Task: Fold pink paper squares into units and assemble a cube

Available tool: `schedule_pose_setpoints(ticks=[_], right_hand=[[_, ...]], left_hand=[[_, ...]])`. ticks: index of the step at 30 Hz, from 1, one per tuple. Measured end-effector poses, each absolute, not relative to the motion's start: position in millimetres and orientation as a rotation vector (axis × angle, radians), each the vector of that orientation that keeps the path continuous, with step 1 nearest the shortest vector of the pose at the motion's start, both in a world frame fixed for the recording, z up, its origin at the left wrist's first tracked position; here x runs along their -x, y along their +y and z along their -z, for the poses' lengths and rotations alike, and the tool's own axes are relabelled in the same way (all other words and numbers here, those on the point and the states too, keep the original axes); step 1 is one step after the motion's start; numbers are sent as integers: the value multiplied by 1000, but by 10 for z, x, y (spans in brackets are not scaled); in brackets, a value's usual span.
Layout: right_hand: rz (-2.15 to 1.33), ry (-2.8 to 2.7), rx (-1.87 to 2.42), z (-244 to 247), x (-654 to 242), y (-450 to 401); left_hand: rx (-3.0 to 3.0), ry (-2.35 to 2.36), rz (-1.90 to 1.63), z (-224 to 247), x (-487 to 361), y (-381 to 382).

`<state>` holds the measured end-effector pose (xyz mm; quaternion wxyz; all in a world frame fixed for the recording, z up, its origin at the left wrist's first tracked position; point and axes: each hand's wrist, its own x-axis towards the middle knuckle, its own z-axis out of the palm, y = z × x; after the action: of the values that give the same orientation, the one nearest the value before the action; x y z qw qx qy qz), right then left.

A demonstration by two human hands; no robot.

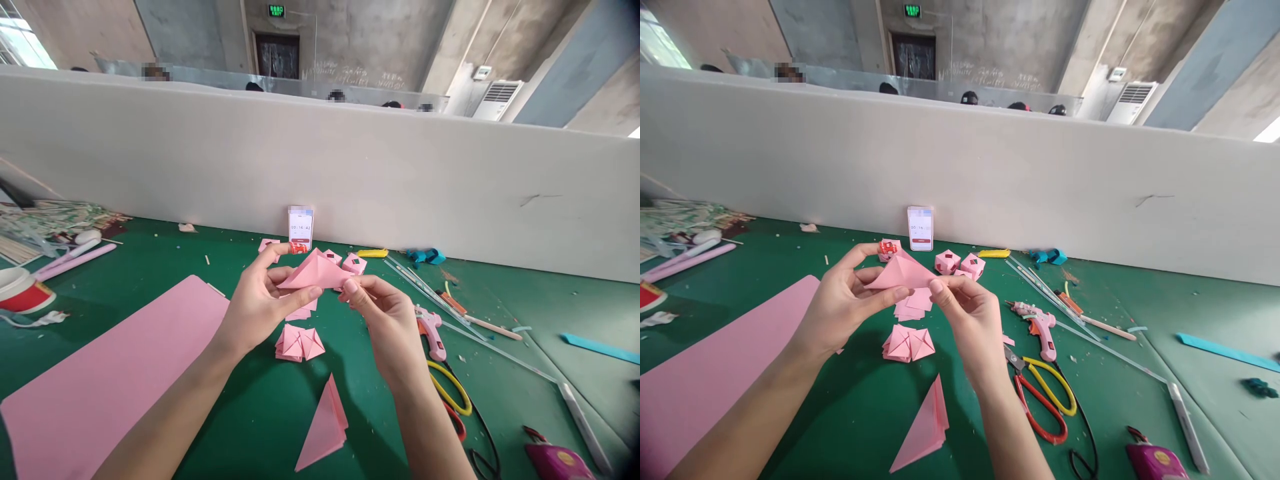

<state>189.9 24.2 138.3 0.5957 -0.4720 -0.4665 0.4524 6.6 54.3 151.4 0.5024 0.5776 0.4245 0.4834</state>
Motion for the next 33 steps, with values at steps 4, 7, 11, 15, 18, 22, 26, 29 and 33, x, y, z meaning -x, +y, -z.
schedule_pose_setpoints(ticks=[4,7,11,15,18,22,26,29,33], right_hand=[[-1103,-1209,1119,-1354,-1894,244],[-1007,-1243,1170,-1323,-1866,244],[-997,-1170,1124,-1317,-1800,227],[-1018,-1250,1120,-1325,-1757,207],[-941,-1372,1157,-1318,-1762,208],[-867,-1415,1162,-1338,-1812,228],[-943,-1336,1107,-1386,-1871,227],[-983,-1268,1072,-1396,-1882,214],[-1032,-1208,1003,-1378,-1857,202]], left_hand=[[-1406,1033,-1142,-1512,-76,520],[-1408,1039,-1164,-1505,-90,498],[-1367,1024,-1290,-1480,-101,502],[-1331,989,-1342,-1456,-87,529],[-1337,1014,-1329,-1465,-68,532],[-1402,1082,-1243,-1511,-53,509],[-1419,1048,-1150,-1544,-63,478],[-1423,1018,-1127,-1554,-76,454],[-1459,1022,-1168,-1576,-71,420]])
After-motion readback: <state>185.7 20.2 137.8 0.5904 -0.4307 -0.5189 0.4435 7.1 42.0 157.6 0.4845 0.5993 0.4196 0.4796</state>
